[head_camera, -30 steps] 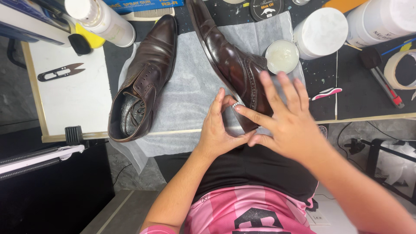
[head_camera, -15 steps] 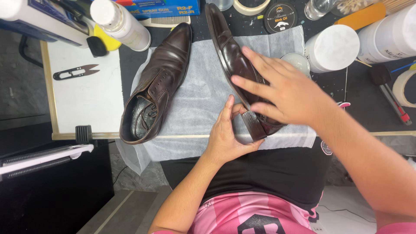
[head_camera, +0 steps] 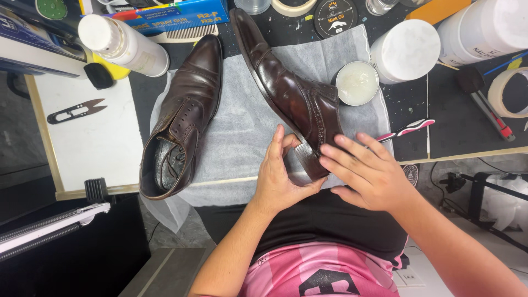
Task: The person applies a white cream to a brown leather shoe using a toothbrush, then rubs the cream into the leather with their fingers. They rotate the shoe to treat different areas and later tie the shoelaces.
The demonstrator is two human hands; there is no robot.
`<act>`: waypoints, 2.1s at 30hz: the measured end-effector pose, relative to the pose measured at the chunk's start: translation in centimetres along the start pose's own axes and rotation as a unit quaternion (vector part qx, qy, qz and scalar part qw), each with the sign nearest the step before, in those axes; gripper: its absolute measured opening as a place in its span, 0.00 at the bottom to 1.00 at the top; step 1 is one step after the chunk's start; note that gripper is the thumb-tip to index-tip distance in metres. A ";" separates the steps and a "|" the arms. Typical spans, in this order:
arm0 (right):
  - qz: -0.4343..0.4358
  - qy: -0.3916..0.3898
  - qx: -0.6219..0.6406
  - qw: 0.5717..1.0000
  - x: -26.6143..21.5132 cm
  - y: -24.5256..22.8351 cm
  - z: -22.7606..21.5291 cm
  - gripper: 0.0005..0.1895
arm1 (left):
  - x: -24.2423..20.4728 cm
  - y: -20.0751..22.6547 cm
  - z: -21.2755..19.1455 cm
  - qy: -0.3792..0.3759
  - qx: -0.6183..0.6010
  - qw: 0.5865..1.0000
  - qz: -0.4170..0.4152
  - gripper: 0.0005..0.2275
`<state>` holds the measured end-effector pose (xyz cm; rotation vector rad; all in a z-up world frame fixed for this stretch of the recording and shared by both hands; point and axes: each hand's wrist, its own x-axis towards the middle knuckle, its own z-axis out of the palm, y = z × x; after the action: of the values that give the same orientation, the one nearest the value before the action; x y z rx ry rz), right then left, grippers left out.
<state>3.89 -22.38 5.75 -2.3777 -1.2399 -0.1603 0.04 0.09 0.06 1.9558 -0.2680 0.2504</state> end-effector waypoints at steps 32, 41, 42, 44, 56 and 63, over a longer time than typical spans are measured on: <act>-0.097 -0.081 0.137 0.983 6.6 3.9 -3.9 0.36 | 0.1 0.0 -0.2 -0.007 -0.005 1.000 -0.013 0.61; -0.079 -0.033 0.069 0.994 10.7 4.5 -2.7 0.36 | 0.3 0.1 -0.5 -0.020 -0.011 1.000 -0.010 0.61; -0.070 -0.036 0.045 0.996 11.0 4.4 -2.5 0.38 | 0.2 0.1 -0.4 -0.021 -0.013 1.000 -0.013 0.61; -0.082 -0.045 0.059 0.994 10.5 4.2 -2.3 0.38 | 0.3 0.0 -0.3 -0.024 -0.016 0.999 -0.018 0.61; -0.045 -0.005 0.092 0.995 10.1 4.9 -1.9 0.29 | 0.4 -0.1 -0.4 -0.021 -0.031 0.999 0.008 0.61; -0.005 -0.065 0.026 0.998 9.2 1.6 -1.5 0.41 | 0.1 -0.3 -0.4 -0.043 -0.095 0.994 -0.039 0.60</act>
<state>10.72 -16.93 9.34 -2.3679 -1.2990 0.0232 0.20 0.58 0.04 1.7871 -0.2601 0.0862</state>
